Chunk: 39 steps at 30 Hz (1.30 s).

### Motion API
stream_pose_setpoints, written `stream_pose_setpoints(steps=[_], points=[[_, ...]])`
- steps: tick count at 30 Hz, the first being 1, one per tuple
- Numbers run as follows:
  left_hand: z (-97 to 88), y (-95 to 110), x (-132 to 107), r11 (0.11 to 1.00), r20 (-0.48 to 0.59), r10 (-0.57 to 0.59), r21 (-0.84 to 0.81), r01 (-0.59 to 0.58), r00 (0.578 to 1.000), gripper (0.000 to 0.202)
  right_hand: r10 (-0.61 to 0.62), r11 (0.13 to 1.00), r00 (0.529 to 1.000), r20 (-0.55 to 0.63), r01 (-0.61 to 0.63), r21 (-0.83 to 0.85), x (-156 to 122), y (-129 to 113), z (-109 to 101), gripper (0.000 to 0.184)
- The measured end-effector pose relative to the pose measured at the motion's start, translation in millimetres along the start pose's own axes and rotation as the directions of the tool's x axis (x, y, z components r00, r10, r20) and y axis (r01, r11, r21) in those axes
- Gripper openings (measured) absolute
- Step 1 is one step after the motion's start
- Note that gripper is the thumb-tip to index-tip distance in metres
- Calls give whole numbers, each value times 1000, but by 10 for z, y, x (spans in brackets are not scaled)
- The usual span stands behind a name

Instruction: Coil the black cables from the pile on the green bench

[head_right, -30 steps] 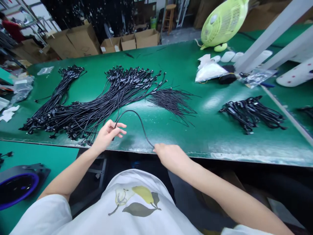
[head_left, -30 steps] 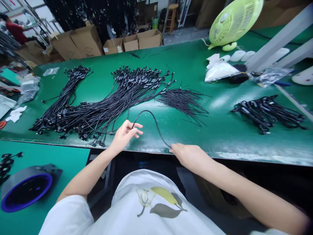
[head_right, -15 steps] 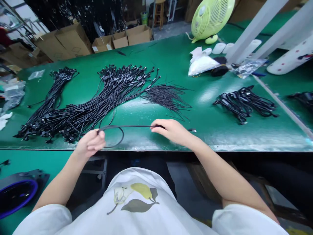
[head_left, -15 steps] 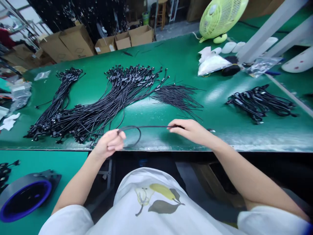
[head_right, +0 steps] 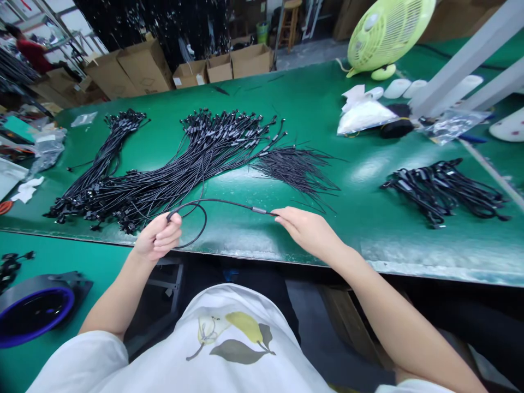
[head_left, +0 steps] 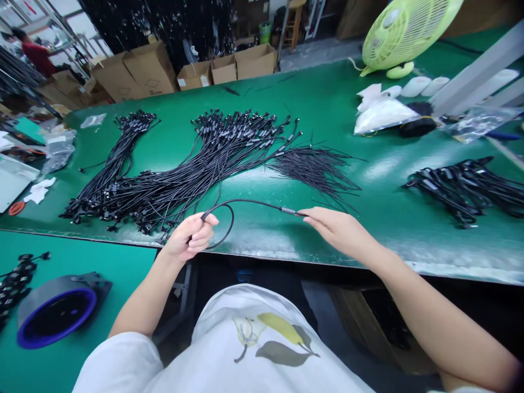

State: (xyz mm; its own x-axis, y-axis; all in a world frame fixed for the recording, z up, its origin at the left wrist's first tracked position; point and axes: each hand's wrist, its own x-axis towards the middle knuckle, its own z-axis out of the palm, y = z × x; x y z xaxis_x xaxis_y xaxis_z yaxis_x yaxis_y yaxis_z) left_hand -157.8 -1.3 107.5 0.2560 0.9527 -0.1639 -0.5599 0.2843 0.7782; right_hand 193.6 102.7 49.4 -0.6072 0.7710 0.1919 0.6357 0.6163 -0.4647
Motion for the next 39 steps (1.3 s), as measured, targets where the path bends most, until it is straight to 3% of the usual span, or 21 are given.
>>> stream_pose_setpoints(steps=[3,6,8,10,11,12,14,16,17,19,22,24,26,28,32,34,36,38,39], points=[[8,92,-66,985,-119,150,-69,-159,981,26,21,998,997,-77,-16,65,24,40,6,37],[41,16,-16,982,-167,187,48,-181,968,41,-85,995,992,-91,80,-54,-35,-204,42,35],[98,-157,66,948,-163,204,279,-153,965,42,-238,962,968,78,246,-117,-99,-509,55,32],[177,-379,130,824,-94,210,552,-125,973,36,-373,919,889,265,393,-26,-124,-812,39,31],[218,-487,141,745,-31,177,658,-113,984,33,-415,907,859,299,419,54,-107,-927,27,30],[256,-582,137,677,39,108,729,-102,993,32,-434,901,855,284,413,133,-70,-1002,19,29],[311,-720,99,648,138,-37,758,-81,990,34,-378,907,914,145,335,256,46,-1035,43,27],[340,-788,61,778,151,-60,626,-48,987,37,-219,902,974,-58,225,367,165,-966,149,25],[350,-805,52,856,130,-40,516,-33,991,38,-133,880,981,-138,181,440,208,-927,230,28],[372,-822,60,956,64,-7,294,-12,998,40,23,769,987,-160,85,633,244,-894,415,40],[392,-838,110,990,-63,-24,137,33,998,42,164,485,985,51,-125,866,189,-977,630,44],[379,-856,143,997,-178,-20,75,34,984,40,203,373,968,145,-213,903,128,-1057,694,42],[364,-890,164,1000,-272,-5,20,11,962,39,204,348,963,177,-240,906,99,-1111,732,40],[377,-952,170,1000,-294,0,-3,-1,956,39,257,286,948,186,-258,923,123,-1132,780,33],[487,-1106,152,999,-194,-43,-5,43,980,50,471,16,874,121,-146,989,256,-1124,854,29],[516,-1137,145,999,-214,0,-37,-8,977,49,447,-157,877,176,-117,981,296,-1115,829,29],[499,-1124,142,996,-263,70,-29,-81,962,45,330,-337,904,273,-157,928,298,-1108,772,32],[452,-1094,141,993,-251,105,74,-90,962,41,235,-442,922,307,-180,879,277,-1114,716,36],[427,-1083,141,984,-221,118,157,-84,968,38,223,-448,931,288,-165,879,267,-1127,697,36]])
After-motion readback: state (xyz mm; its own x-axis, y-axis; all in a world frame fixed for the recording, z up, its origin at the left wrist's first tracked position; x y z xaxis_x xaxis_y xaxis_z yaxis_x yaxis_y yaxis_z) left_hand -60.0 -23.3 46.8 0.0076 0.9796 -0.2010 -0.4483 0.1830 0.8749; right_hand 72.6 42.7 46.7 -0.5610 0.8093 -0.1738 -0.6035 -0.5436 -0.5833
